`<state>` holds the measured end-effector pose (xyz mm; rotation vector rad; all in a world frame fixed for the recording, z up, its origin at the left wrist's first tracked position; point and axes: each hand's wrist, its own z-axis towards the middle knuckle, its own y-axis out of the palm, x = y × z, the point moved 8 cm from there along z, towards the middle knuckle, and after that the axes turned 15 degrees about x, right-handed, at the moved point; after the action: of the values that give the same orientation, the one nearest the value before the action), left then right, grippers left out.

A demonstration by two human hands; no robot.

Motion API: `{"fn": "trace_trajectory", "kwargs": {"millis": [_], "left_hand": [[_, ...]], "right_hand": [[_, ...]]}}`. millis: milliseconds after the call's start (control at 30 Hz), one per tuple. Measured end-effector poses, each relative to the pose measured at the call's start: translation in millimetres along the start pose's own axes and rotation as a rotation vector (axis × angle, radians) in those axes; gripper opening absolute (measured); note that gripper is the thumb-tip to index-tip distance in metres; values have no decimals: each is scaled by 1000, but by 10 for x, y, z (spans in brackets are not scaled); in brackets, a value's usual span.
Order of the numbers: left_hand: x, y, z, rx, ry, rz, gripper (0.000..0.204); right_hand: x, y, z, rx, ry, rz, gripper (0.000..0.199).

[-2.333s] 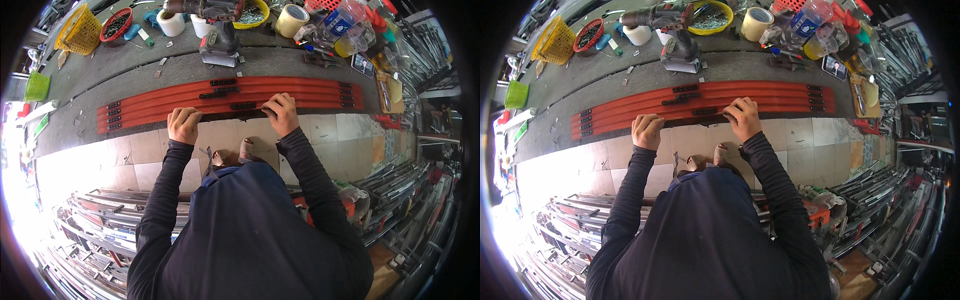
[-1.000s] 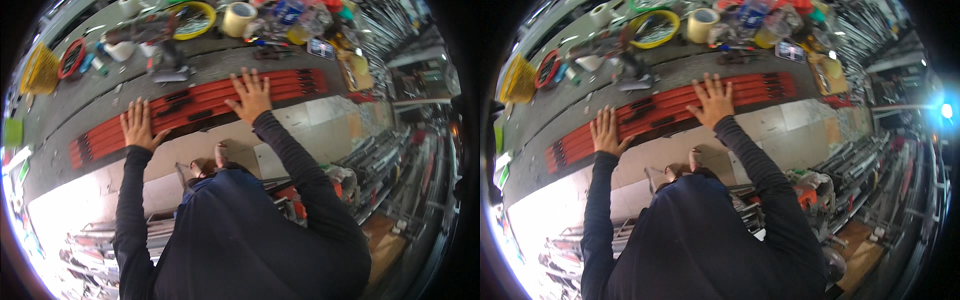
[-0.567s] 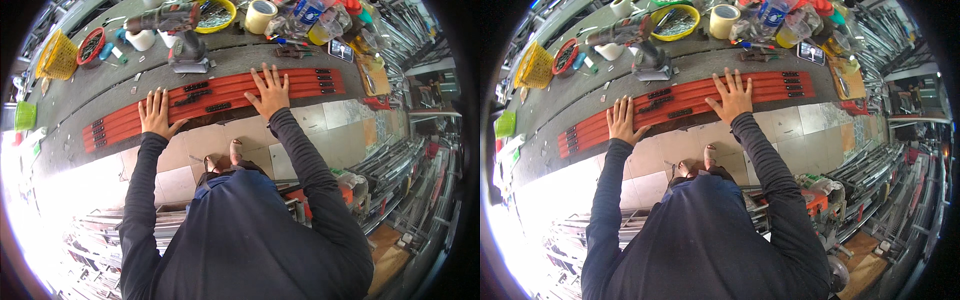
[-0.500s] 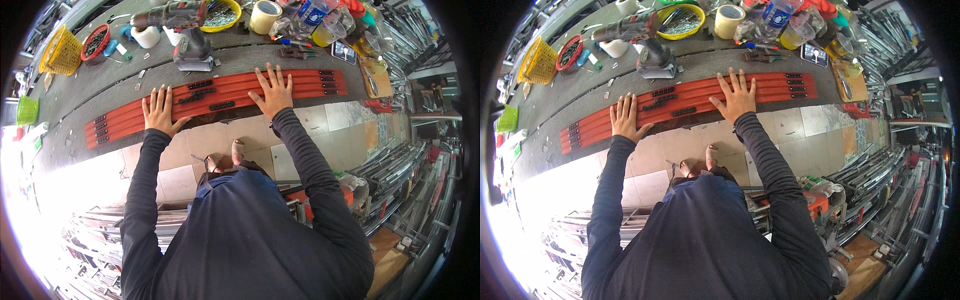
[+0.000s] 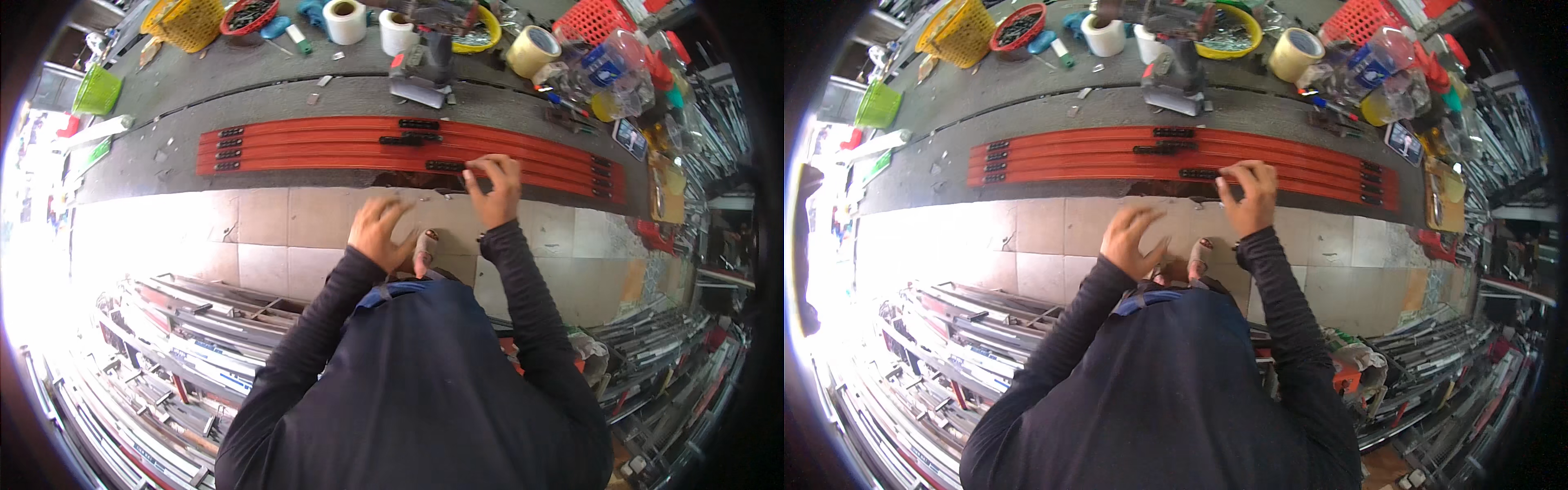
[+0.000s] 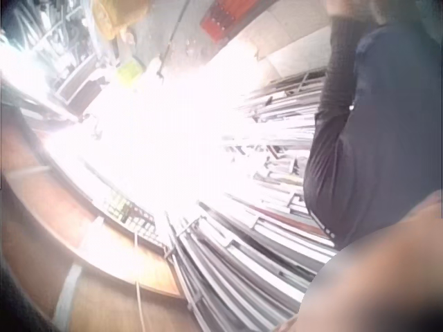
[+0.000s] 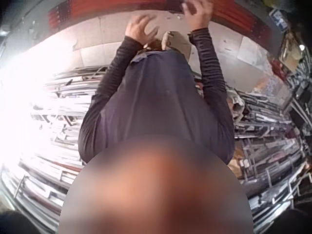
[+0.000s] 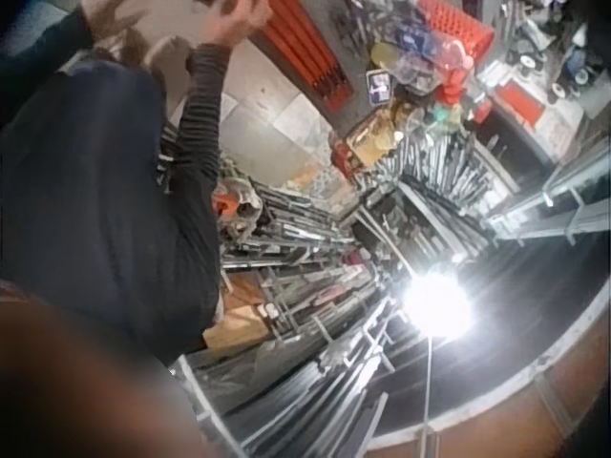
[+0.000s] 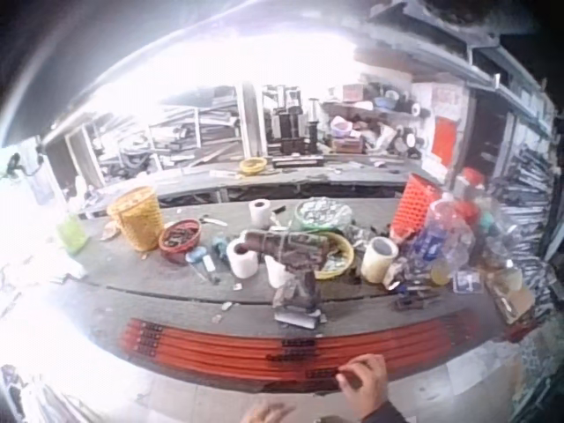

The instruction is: The person aligns red metal bars on a workbench and uses a cordless drill to fasten black brackets with screws. They repeatedly pick up screws, position brackets, and drive screws into the bars.

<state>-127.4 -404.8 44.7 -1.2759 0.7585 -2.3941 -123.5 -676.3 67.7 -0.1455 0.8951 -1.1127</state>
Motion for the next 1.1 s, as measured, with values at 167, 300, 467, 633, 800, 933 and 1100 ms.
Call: {"fn": "trace_trajectory", "kwargs": {"millis": [167,300,467,633,800,933,1100], "left_hand": [[-552,501,-1078,-497,-460,-85,53],[-1100,539,-1629,-742,-518,154,63],[-1354,394,-1631,-668,-583,195,66],[-1267,437,-1407,-579,-563,131,58],[-927,447,-1062,-487,-540,-30,48],[-637,251,-381,-278,-526,-115,34],[-354,-49,734,176,-67,-1,26]], "right_hand": [[7,180,1,-27,-6,21,22],[75,278,-35,-62,20,-14,21],[107,315,-91,-76,29,-33,19],[106,308,-91,-65,30,-48,19],[36,259,-44,-63,21,-24,23],[19,360,158,-75,15,37,22],[45,780,497,-227,-36,-47,24]]}}
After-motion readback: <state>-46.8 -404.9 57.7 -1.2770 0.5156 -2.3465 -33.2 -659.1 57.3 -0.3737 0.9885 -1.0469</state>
